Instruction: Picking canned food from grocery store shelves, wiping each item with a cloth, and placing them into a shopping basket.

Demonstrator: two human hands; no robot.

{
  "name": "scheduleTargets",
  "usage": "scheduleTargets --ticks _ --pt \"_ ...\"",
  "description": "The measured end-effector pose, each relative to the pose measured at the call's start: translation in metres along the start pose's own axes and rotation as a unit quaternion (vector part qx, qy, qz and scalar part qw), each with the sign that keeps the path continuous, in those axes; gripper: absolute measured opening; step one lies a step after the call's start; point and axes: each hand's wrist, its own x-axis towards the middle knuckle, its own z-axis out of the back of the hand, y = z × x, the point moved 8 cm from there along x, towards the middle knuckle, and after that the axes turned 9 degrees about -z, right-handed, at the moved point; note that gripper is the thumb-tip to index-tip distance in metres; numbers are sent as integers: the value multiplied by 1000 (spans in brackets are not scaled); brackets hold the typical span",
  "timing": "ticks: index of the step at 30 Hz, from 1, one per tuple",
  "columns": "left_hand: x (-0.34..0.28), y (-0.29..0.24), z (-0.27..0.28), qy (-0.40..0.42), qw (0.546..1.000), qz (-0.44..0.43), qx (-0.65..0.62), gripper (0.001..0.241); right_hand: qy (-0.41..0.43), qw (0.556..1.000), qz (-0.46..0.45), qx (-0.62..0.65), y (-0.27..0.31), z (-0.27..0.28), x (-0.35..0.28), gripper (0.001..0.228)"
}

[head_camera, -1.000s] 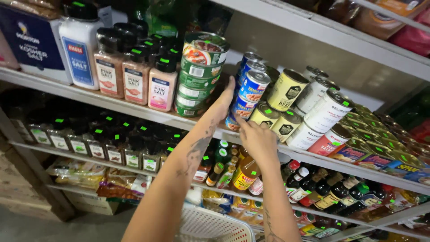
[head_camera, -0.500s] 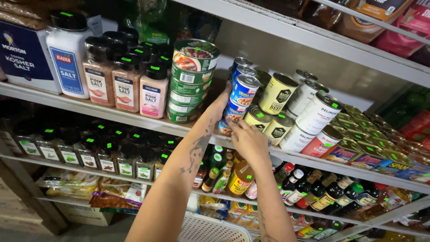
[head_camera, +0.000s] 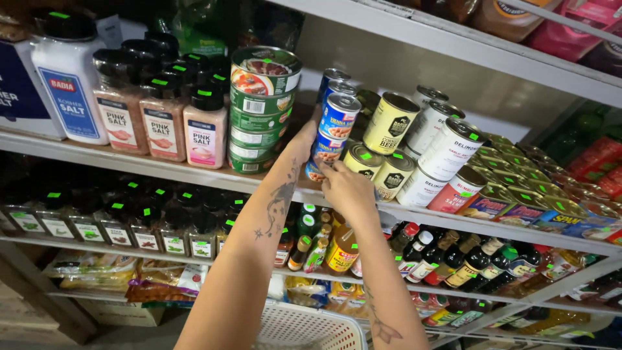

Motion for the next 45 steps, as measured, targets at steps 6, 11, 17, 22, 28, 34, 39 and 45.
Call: scheduleTargets --ticks 6,11,17,22,28,34,39,45 --pt "16 7 9 -7 1000 0 -12 82 9 1000 -17 -12 -9 -19 13 50" --pt "23 8 15 -14 1000 -2 -22 74 38 998 -52 -10 -6 -13 14 52" --pt "42 17 42 -91 995 -35 -7 66 67 997 -50 -5 -5 -11 16 57" --pt "15 -11 47 -190 975 -114 23 86 76 989 -34 119 -34 -31 24 45" --pt "17 -4 68 -224 959 -86 150 110 63 988 -62 126 -23 -24 12 29" --pt "27 -3 74 -198 940 -120 252 101 16 995 -49 83 -21 -24 10 31" --pt "27 -5 73 -199 926 -137 289 95 -10 997 -52 60 -28 -36 11 39" --pt "13 -16 63 -204 913 -166 312 91 -7 997 -62 51 -20 -25 8 44"
